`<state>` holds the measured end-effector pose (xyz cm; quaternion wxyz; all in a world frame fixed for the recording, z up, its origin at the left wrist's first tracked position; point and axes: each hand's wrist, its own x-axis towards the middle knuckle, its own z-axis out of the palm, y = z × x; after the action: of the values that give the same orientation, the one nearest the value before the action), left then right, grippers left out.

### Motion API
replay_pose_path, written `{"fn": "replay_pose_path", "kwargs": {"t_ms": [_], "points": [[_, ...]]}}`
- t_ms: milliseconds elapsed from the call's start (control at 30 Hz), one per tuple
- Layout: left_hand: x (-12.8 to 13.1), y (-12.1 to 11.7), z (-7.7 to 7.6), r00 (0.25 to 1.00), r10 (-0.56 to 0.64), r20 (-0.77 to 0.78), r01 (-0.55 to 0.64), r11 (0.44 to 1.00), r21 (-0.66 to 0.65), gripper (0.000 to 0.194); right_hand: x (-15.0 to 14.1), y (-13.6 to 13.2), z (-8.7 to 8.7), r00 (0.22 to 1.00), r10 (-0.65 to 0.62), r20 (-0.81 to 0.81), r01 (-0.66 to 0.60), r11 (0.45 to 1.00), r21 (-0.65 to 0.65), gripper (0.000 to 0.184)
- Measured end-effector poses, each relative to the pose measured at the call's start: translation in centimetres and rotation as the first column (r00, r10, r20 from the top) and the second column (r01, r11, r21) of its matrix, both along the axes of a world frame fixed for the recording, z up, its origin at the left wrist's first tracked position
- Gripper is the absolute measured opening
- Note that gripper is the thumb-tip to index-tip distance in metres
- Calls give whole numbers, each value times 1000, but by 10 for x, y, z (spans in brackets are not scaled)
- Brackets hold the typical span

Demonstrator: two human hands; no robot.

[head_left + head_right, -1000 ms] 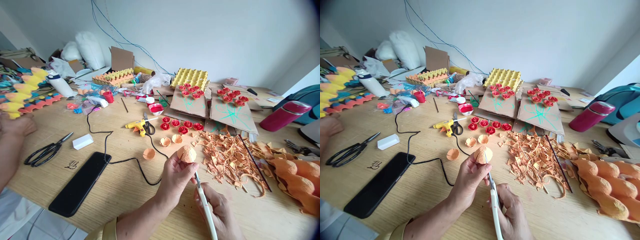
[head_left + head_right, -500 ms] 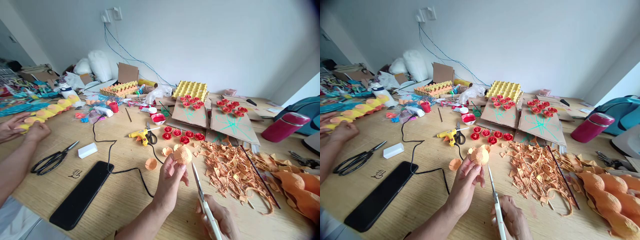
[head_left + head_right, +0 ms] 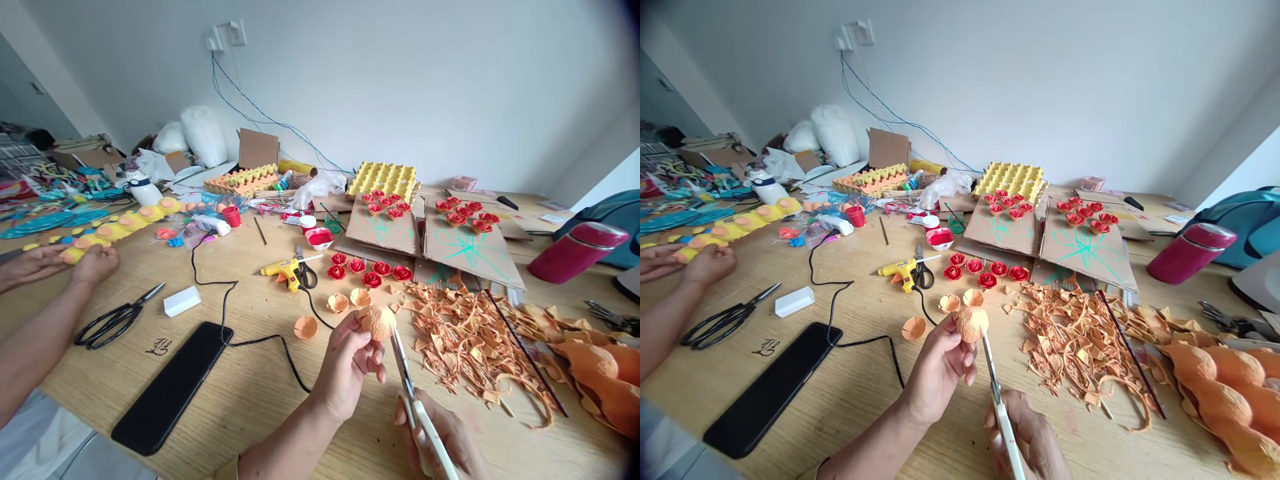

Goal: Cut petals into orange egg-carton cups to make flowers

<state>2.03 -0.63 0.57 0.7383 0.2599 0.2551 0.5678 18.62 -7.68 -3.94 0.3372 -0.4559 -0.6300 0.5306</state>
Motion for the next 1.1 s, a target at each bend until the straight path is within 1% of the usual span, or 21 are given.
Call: {"fn": "replay_pose_path", "kwargs": {"t_ms": [100,200,300,367,467,567,633,700,833,933,1100], "points": [[-1,1,-1,1000,-19,22,19,999,-44,12,0,1,-2,999,-12,45,10,998,56,45],[-2,2,-3,998,-39,41,42,998,-56,13,0,2,-5,996,-23,89,14,995,98,46],[-1,2,-5,996,-58,73,63,996,-65,18,0,2,-7,992,-31,123,18,994,112,45],[0,2,-5,993,-82,90,89,993,-77,23,1,2,-7,984,-49,169,24,988,151,40],[2,0,-4,991,-121,64,126,988,-88,26,1,3,-6,967,-86,239,24,968,249,33],[3,-2,-3,997,-77,10,78,993,-84,25,0,4,-5,960,-95,264,16,958,287,31],[4,-2,-2,1000,-27,-15,26,996,-82,25,0,4,-4,961,-90,260,20,966,258,31],[4,-3,-1,999,4,-36,-7,997,-71,24,-1,4,-4,970,-73,231,26,979,201,33],[3,-3,1,997,26,-70,-30,998,-47,22,-1,2,-7,997,-13,77,8,998,69,42],[3,-3,1,995,22,-97,-25,999,-30,21,-2,2,-8,1000,12,-27,-12,1000,-1,43],[3,-4,1,994,10,-113,-11,1000,-10,20,-3,2,-3,998,8,-68,-9,1000,-9,42]]}}
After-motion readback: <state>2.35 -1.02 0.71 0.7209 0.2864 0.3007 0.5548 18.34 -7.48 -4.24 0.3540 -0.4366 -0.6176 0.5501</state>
